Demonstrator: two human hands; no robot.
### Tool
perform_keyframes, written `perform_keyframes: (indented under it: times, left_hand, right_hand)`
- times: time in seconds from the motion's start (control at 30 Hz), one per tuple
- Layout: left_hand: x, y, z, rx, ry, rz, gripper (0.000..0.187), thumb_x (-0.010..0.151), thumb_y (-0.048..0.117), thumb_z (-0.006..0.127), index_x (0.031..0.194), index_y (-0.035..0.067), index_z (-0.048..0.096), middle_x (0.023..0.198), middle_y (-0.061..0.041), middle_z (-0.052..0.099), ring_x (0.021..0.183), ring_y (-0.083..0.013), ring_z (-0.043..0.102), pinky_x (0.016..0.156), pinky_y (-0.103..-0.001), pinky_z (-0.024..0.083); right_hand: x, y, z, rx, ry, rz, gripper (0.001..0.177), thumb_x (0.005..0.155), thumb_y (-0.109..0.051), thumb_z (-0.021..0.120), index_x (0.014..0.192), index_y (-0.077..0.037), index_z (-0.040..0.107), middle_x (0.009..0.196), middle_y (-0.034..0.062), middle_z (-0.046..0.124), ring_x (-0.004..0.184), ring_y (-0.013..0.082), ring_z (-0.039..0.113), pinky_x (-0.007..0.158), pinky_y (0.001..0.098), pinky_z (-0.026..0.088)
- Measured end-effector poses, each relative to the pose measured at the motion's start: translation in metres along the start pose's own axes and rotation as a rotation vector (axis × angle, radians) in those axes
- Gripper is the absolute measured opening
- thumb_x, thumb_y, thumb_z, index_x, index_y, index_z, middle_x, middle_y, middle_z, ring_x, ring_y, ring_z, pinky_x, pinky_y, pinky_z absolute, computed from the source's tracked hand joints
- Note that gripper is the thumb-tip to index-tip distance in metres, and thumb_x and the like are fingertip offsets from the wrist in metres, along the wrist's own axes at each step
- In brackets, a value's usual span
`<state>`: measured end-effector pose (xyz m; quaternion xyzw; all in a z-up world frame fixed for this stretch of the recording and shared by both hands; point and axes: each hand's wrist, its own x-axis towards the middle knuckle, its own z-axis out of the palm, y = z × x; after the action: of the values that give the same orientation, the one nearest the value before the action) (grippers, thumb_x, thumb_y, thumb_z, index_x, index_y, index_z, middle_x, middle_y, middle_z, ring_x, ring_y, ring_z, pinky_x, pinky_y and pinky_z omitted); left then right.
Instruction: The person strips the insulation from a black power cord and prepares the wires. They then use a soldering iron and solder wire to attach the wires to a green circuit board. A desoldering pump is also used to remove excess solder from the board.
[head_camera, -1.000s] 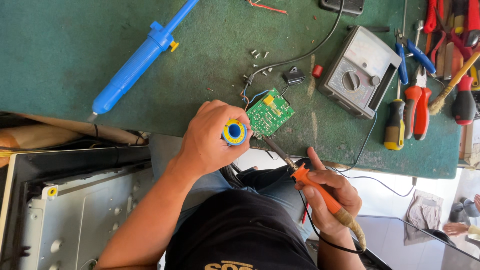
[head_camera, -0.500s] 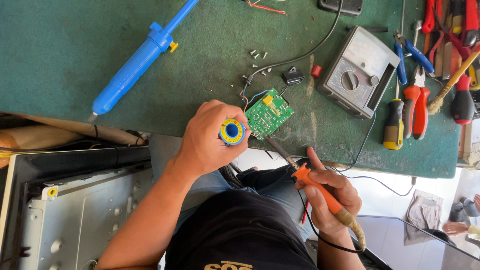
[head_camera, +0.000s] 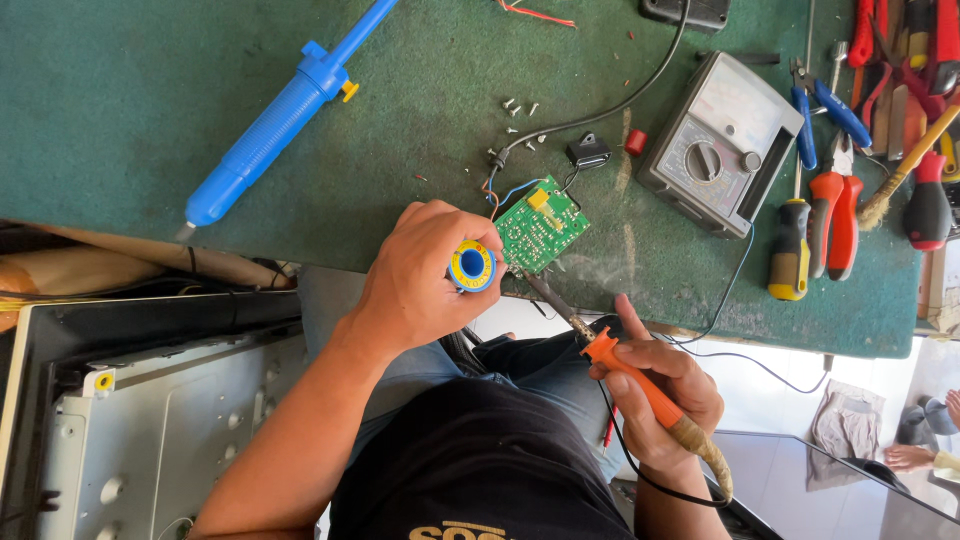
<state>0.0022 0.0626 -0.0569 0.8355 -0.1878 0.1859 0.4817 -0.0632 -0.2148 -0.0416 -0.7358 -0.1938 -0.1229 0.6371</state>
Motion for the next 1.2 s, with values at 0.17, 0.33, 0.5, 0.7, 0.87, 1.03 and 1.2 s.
perform_keyframes:
  times: [0.17,0.33,0.5,0.7,0.87,1.03,1.2]
  left_hand:
    - [0.0003,0.0009,-0.0005,0.001,-0.005,0.008,0.031,0.084,0.006,0.081,0.104,0.014,0.059,0.1,0.007,0.07,0.09,-0.0238,0.062,0.089,-0.042,0.045]
    - [0.0009,0.0011,-0.0011,0.001,-0.01,0.008,0.03,0.083,0.006,0.081,0.103,0.015,0.059,0.098,0.007,0.069,0.089,-0.024,0.062,0.088,-0.041,0.044]
    - [0.0003,0.0001,-0.0002,0.004,-0.008,0.016,0.03,0.084,0.007,0.081,0.103,0.014,0.059,0.098,0.006,0.07,0.089,-0.025,0.062,0.088,-0.042,0.044]
    - [-0.0002,0.0007,-0.0005,0.005,-0.029,-0.008,0.031,0.083,0.007,0.082,0.103,0.015,0.06,0.099,0.006,0.07,0.091,-0.024,0.063,0.09,-0.042,0.044]
    - [0.0002,0.0005,0.0001,0.014,-0.024,-0.002,0.031,0.083,0.008,0.082,0.102,0.016,0.059,0.099,0.008,0.07,0.091,-0.0239,0.063,0.089,-0.042,0.044]
    - [0.0004,0.0007,-0.0004,0.02,-0.041,-0.006,0.03,0.084,0.009,0.082,0.103,0.016,0.06,0.099,0.007,0.07,0.091,-0.0245,0.063,0.089,-0.042,0.044]
    - [0.0011,0.0002,0.0002,0.04,-0.058,-0.005,0.03,0.084,0.01,0.082,0.103,0.016,0.06,0.098,0.007,0.07,0.091,-0.0251,0.063,0.088,-0.042,0.043]
  right_hand:
    - [0.0005,-0.0004,-0.0012,-0.005,-0.01,-0.009,0.017,0.101,-0.009,0.067,0.111,0.004,0.064,0.092,0.0144,0.069,0.072,0.0193,0.076,0.134,0.0706,0.049]
    - [0.0014,-0.0002,-0.0017,-0.003,-0.015,-0.012,0.017,0.1,-0.008,0.066,0.111,0.005,0.064,0.089,0.0147,0.069,0.072,0.0193,0.076,0.134,0.0704,0.049]
    - [0.0009,0.0001,-0.0031,0.008,-0.014,0.0,0.016,0.1,-0.007,0.067,0.111,0.004,0.065,0.089,0.0142,0.07,0.072,0.0194,0.077,0.135,0.0686,0.049]
    - [0.0007,0.0006,-0.0036,0.011,-0.022,0.001,0.016,0.099,-0.006,0.067,0.112,0.004,0.065,0.091,0.0144,0.07,0.074,0.02,0.077,0.136,0.069,0.048]
    - [0.0009,-0.0002,-0.0036,0.006,-0.018,0.009,0.017,0.1,-0.008,0.068,0.111,0.004,0.065,0.093,0.0147,0.071,0.072,0.0195,0.077,0.136,0.0688,0.048]
    - [-0.0003,0.0011,-0.0053,0.0,-0.017,0.017,0.016,0.1,-0.007,0.068,0.111,0.004,0.065,0.091,0.0152,0.071,0.073,0.0196,0.077,0.136,0.0687,0.049]
    - [-0.0006,0.0012,-0.0066,0.002,-0.02,0.025,0.016,0.1,-0.007,0.068,0.112,0.003,0.066,0.093,0.0148,0.072,0.075,0.0192,0.077,0.137,0.0676,0.048]
